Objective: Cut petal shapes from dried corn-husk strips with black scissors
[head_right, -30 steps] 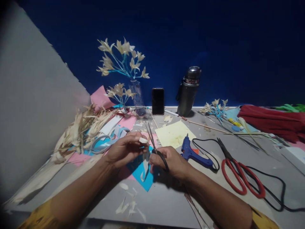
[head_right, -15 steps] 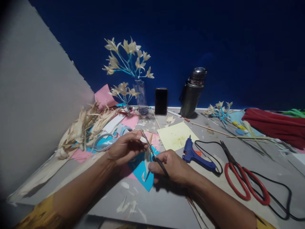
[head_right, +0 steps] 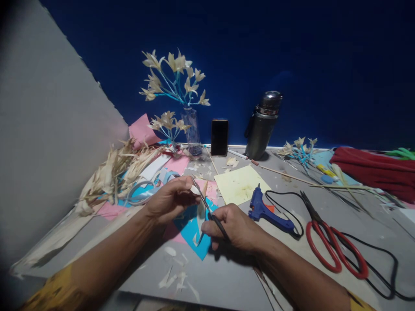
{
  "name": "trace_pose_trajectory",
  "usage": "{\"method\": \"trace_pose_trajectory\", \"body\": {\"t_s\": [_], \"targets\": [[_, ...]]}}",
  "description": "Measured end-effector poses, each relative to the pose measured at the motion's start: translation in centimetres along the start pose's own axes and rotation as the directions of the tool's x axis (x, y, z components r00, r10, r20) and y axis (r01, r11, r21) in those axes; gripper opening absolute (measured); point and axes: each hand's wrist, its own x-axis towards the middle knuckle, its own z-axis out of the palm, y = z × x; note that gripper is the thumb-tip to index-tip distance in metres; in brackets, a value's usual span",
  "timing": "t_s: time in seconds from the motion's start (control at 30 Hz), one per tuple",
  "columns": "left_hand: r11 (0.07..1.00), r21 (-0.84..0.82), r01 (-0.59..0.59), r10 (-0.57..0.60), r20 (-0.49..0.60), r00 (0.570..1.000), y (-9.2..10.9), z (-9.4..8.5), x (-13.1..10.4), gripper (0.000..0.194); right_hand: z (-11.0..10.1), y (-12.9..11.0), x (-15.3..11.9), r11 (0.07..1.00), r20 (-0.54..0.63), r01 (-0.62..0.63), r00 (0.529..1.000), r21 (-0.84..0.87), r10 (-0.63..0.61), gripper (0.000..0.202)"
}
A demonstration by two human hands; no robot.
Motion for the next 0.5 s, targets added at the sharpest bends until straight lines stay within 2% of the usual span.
{"method": "trace_pose_trajectory", "body": {"t_s": [0.27,0.5], "targets": [[0.995,0.085,-0.052,0.052,0.012,0.999,0.12,-0.57,0.12,0.011,-0.11,0.25,0.08,0.999,-0.008,0.001,1.000,-0.044,-0.001,0.037],[0.987,0.145,-0.068,0.067,0.007,0.998,0.70,-0.31,0.00,0.012,0.23,-0.23,-0.17,0.999,0.001,-0.029,1.000,0.030,0.029,0.036]]}}
